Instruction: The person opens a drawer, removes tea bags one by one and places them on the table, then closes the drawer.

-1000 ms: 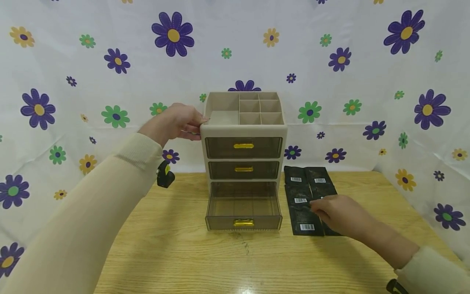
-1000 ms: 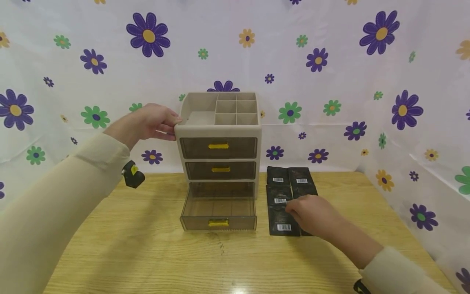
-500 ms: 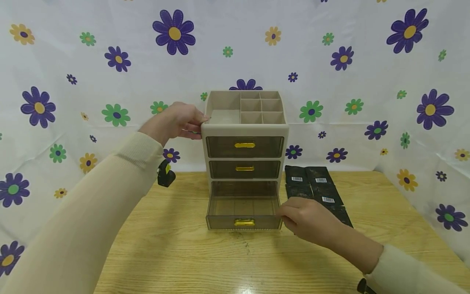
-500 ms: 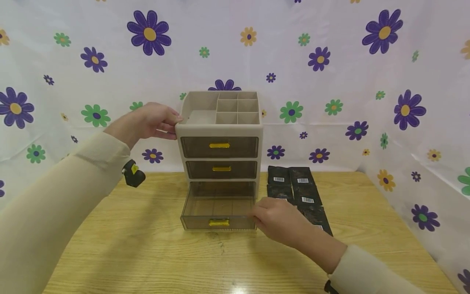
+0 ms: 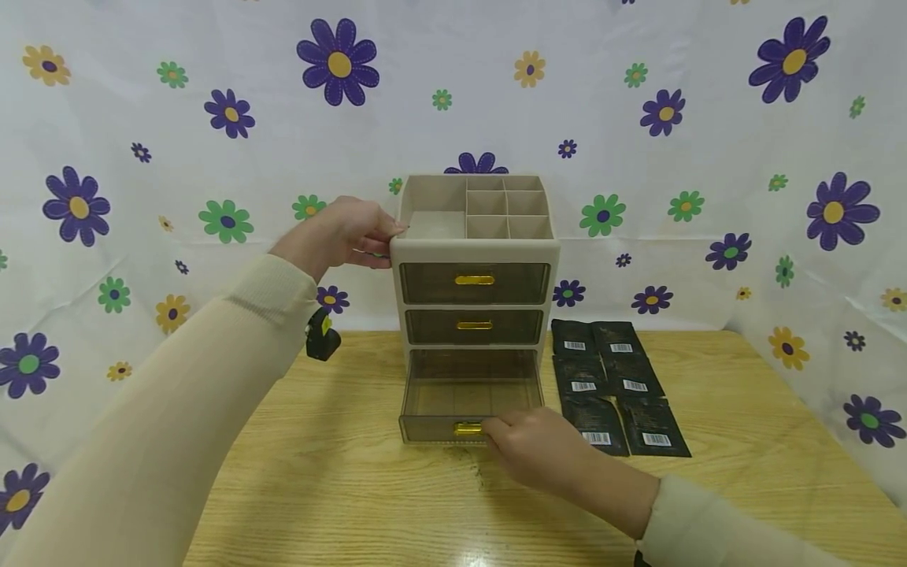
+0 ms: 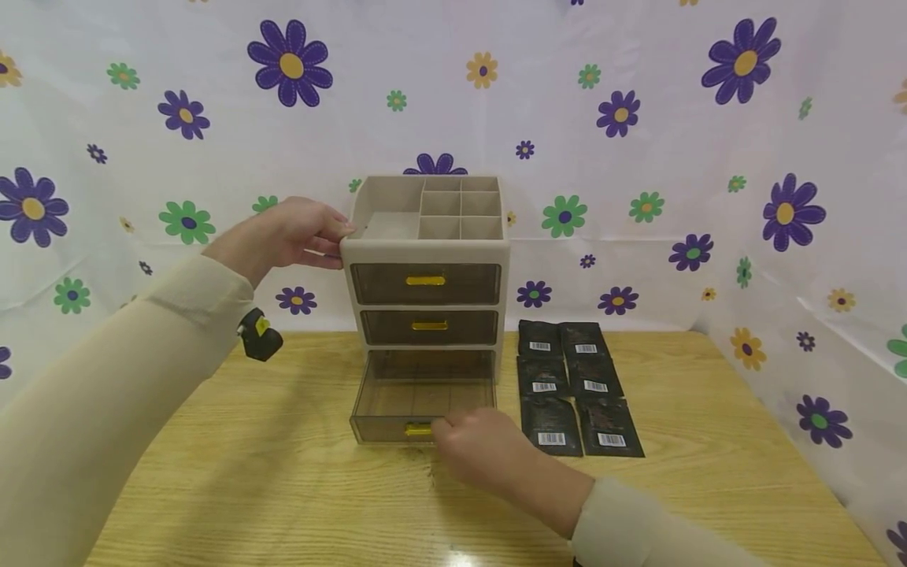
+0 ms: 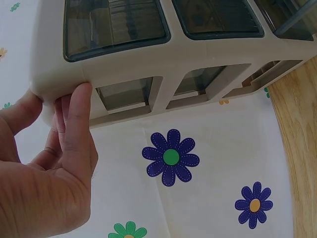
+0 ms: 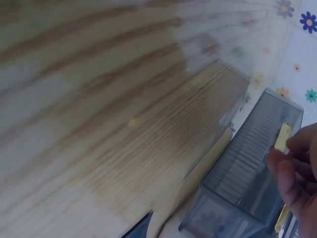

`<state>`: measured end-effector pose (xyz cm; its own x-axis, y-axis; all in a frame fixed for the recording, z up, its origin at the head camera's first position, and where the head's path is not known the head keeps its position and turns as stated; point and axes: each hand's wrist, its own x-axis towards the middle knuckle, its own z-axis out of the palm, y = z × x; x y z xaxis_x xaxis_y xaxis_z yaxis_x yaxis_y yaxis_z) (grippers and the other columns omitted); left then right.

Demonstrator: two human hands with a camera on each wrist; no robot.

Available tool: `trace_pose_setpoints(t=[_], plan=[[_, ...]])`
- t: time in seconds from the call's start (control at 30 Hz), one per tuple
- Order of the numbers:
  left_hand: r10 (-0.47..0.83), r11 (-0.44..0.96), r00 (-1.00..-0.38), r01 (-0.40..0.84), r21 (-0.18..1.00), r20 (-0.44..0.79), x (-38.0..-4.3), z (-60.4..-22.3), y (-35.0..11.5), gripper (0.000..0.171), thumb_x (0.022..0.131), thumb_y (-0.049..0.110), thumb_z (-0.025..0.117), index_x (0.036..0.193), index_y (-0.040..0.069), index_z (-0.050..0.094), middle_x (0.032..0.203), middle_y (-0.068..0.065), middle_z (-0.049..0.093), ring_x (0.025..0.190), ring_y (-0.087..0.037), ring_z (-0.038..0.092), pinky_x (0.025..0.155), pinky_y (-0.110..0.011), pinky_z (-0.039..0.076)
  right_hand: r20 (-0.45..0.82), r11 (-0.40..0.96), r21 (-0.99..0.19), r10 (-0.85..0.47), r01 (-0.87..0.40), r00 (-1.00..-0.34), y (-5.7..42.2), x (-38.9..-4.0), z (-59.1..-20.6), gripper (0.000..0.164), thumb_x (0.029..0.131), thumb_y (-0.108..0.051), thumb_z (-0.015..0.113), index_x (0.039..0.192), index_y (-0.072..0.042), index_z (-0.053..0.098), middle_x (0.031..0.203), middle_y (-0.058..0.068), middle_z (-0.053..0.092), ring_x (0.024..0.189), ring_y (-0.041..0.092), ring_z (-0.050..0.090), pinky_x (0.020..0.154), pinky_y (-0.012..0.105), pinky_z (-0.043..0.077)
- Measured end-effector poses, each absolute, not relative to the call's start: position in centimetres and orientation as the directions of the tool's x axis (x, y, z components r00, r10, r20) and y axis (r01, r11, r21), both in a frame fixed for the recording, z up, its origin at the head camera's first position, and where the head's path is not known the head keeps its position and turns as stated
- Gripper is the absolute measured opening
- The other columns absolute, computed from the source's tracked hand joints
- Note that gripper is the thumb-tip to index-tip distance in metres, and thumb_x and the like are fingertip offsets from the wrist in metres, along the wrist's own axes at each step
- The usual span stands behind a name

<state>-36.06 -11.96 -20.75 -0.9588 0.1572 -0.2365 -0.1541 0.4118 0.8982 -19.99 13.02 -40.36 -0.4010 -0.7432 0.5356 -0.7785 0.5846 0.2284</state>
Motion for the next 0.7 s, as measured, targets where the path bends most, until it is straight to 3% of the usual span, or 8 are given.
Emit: trace_pose_setpoints(t=[0.17, 0.3, 0.7], plan=[[0.156, 0.415, -0.96, -0.149, 0.898, -0.232, -36.1, -20.9, -12.0, 0.035, 0.089, 0.022, 0.059, 0.118, 0.004, 0.052, 0.114, -0.012, 0.055, 0.094, -0.026, 0.061, 0.077, -0.034, 0.055, 0.504, 0.592, 0.358, -0.773, -0.722, -0.384, 12.5, -20.1, -40.4, 0.02, 0.075, -0.003, 0.056, 0.062, -0.013, 0.046, 0.053, -0.005, 0.044, 0.043, 0.005, 0.032, 0.032, 0.021, 0.03], [0.158, 0.418, -0.962, -0.141, 0.898, -0.225, -36.1, -20.8, -12.0, 0.035, 0.089, 0.022, 0.059, 0.118, 0.004, 0.052, 0.113, -0.013, 0.055, 0.093, -0.025, 0.062, 0.075, -0.034, 0.055, 0.464, 0.581, 0.401, -0.795, -0.708, -0.391, 12.4, -20.1, -40.3, 0.02, 0.073, 0.001, 0.054, 0.062, -0.012, 0.044, 0.053, -0.004, 0.046, 0.043, 0.006, 0.033, 0.032, 0.022, 0.032], [0.158, 0.413, -0.959, -0.154, 0.898, -0.237, -36.1, -20.7, -12.0, 0.034, 0.09, 0.022, 0.057, 0.118, 0.004, 0.052, 0.113, -0.013, 0.055, 0.093, -0.025, 0.061, 0.076, -0.035, 0.055, 0.463, 0.603, 0.345, -0.776, -0.719, -0.428, 12.0, -21.4, -40.0, 0.022, 0.076, 0.0, 0.057, 0.063, -0.012, 0.045, 0.055, -0.003, 0.048, 0.045, 0.005, 0.037, 0.033, 0.022, 0.035]])
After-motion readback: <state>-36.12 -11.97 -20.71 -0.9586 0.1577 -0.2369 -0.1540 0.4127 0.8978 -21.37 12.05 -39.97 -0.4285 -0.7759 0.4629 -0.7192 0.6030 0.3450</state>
